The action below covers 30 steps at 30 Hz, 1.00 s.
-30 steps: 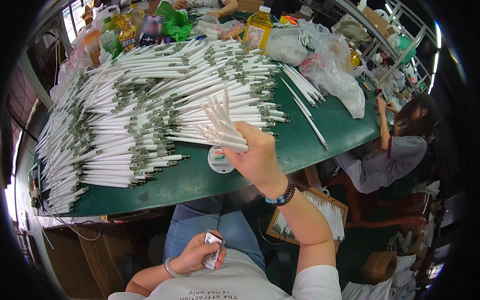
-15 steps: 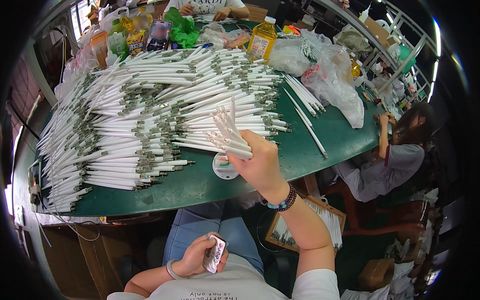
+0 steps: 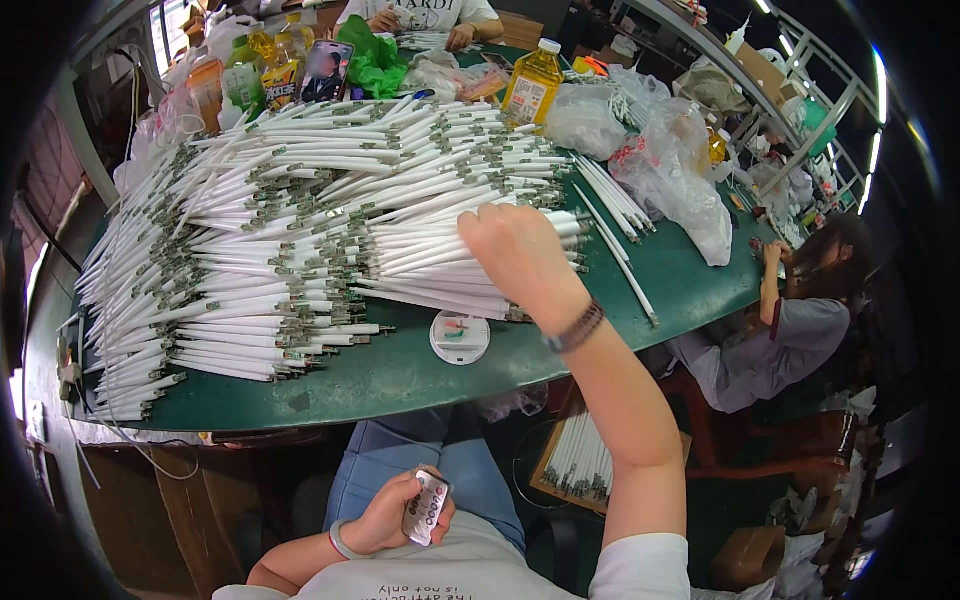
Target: The person tests LED candle sticks by picking them up from a box by hand, touching their bases to a testing socket, and pressing a remote control to illuminate the bulbs.
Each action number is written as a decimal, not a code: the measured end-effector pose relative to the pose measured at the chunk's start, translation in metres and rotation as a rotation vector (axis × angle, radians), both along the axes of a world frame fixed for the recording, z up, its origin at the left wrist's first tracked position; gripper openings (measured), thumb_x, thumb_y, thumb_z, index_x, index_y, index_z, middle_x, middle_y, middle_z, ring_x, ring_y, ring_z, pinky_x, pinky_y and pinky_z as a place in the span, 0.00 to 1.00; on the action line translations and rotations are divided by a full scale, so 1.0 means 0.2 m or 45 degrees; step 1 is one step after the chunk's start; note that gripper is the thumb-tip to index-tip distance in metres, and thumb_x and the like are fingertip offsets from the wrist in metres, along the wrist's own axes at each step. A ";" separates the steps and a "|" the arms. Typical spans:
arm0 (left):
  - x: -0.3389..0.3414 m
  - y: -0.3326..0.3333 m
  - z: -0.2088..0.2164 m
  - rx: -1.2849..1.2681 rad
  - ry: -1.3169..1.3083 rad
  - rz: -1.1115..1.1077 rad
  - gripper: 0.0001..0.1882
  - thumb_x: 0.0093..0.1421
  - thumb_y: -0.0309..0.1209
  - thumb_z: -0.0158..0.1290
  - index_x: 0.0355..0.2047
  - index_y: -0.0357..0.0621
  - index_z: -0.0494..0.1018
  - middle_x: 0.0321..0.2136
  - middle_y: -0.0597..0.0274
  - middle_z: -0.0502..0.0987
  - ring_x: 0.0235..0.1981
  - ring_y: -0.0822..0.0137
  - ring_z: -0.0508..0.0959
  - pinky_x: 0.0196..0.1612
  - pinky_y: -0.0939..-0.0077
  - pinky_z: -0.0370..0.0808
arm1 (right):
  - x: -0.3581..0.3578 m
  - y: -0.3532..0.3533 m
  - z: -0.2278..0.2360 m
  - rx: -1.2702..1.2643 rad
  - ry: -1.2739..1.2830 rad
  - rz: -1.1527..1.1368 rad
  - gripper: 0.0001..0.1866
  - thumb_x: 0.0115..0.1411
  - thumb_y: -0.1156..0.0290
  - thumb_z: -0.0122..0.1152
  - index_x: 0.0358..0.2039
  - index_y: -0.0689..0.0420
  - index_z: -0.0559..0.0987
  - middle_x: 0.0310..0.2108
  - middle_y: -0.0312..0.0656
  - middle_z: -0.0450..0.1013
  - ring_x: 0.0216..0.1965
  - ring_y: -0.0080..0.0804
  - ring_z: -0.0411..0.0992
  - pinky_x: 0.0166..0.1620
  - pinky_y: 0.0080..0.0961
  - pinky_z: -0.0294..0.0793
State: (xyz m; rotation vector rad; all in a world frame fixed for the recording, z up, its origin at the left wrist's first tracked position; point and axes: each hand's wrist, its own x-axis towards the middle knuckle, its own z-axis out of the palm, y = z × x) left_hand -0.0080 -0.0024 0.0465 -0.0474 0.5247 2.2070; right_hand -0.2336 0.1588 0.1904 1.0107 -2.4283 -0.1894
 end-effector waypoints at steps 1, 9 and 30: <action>0.00 0.00 0.00 0.001 0.000 0.005 0.12 0.59 0.38 0.34 0.33 0.43 0.60 0.22 0.49 0.68 0.19 0.61 0.72 0.22 0.71 0.71 | -0.03 0.00 -0.03 0.001 0.000 0.005 0.11 0.34 0.78 0.58 0.23 0.58 0.70 0.20 0.42 0.67 0.25 0.41 0.69 0.28 0.29 0.70; -0.02 -0.03 0.00 0.052 -0.074 0.057 0.11 0.58 0.35 0.35 0.33 0.40 0.60 0.23 0.51 0.69 0.18 0.65 0.71 0.22 0.75 0.69 | 0.10 0.04 0.07 -0.944 -0.383 0.120 0.08 0.41 0.77 0.60 0.24 0.62 0.73 0.18 0.39 0.69 0.22 0.24 0.70 0.25 0.19 0.68; -0.79 -0.02 0.52 -1.913 1.963 0.834 0.09 0.42 0.23 0.53 0.28 0.41 0.72 0.29 0.56 0.73 0.28 0.56 0.73 0.31 0.70 0.71 | 0.43 0.28 -0.13 -1.712 -0.593 0.062 0.06 0.46 0.79 0.60 0.25 0.62 0.72 0.20 0.36 0.69 0.21 0.18 0.67 0.23 0.13 0.66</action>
